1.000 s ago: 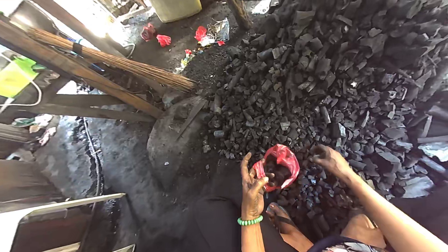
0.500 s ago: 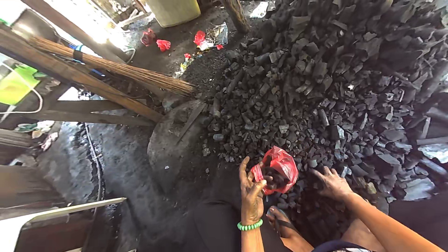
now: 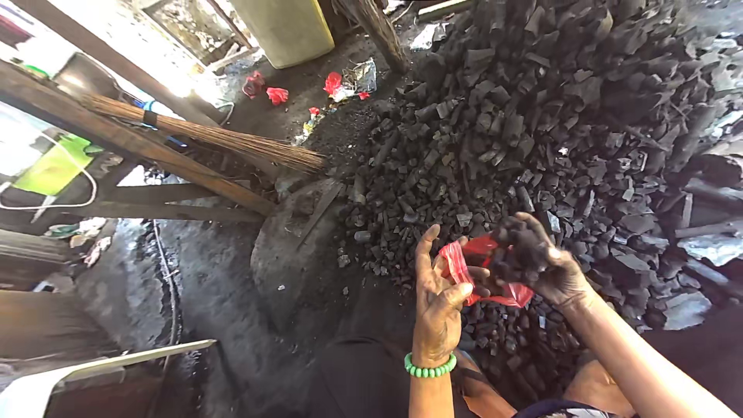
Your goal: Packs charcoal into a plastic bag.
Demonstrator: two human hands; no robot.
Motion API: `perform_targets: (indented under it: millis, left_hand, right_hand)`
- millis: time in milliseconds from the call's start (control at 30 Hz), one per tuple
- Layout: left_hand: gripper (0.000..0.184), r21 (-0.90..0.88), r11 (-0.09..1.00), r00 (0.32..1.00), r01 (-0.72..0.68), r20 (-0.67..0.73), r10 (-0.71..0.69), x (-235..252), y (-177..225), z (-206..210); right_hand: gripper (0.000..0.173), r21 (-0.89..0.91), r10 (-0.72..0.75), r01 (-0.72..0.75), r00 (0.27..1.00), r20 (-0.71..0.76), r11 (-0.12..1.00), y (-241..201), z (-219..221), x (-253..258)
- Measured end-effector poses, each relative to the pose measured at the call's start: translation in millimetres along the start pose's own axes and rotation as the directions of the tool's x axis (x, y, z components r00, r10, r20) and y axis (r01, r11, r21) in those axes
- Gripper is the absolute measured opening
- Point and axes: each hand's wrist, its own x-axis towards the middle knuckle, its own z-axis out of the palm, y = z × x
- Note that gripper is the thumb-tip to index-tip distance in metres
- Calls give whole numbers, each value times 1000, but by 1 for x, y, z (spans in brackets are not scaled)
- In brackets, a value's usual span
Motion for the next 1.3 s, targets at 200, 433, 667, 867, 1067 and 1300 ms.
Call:
perform_targets:
  millis: [200, 433, 667, 867, 1067, 1300]
  left_hand:
    - [96, 72, 986, 982, 152, -128, -142, 7, -19, -19]
    - [93, 37, 994, 971, 99, -220, -89, 2, -18, -32]
    - [105, 61, 983, 939, -173, -290, 183, 2, 27, -50]
    - [106, 179, 968, 894, -173, -383, 231, -5, 26, -71]
    - [86, 175, 963, 834, -205, -484, 266, -8, 36, -89]
    - [78, 145, 970, 830, -193, -503, 240, -16, 32, -90]
  right_hand:
    - [69, -980, 422, -33, 899, -115, -198, 40, 10, 12]
    - [23, -911, 90, -100, 993, -70, 400, -7, -11, 19]
    - [66, -931, 281, -302, 893, -351, -205, 43, -107, 29]
    - [97, -862, 447, -146, 806, -388, -486, 102, -93, -37]
    - [85, -804, 557, -134, 655, -511, -580, 97, -79, -1]
    - [69, -822, 582, -97, 661, -475, -561, 108, -74, -37]
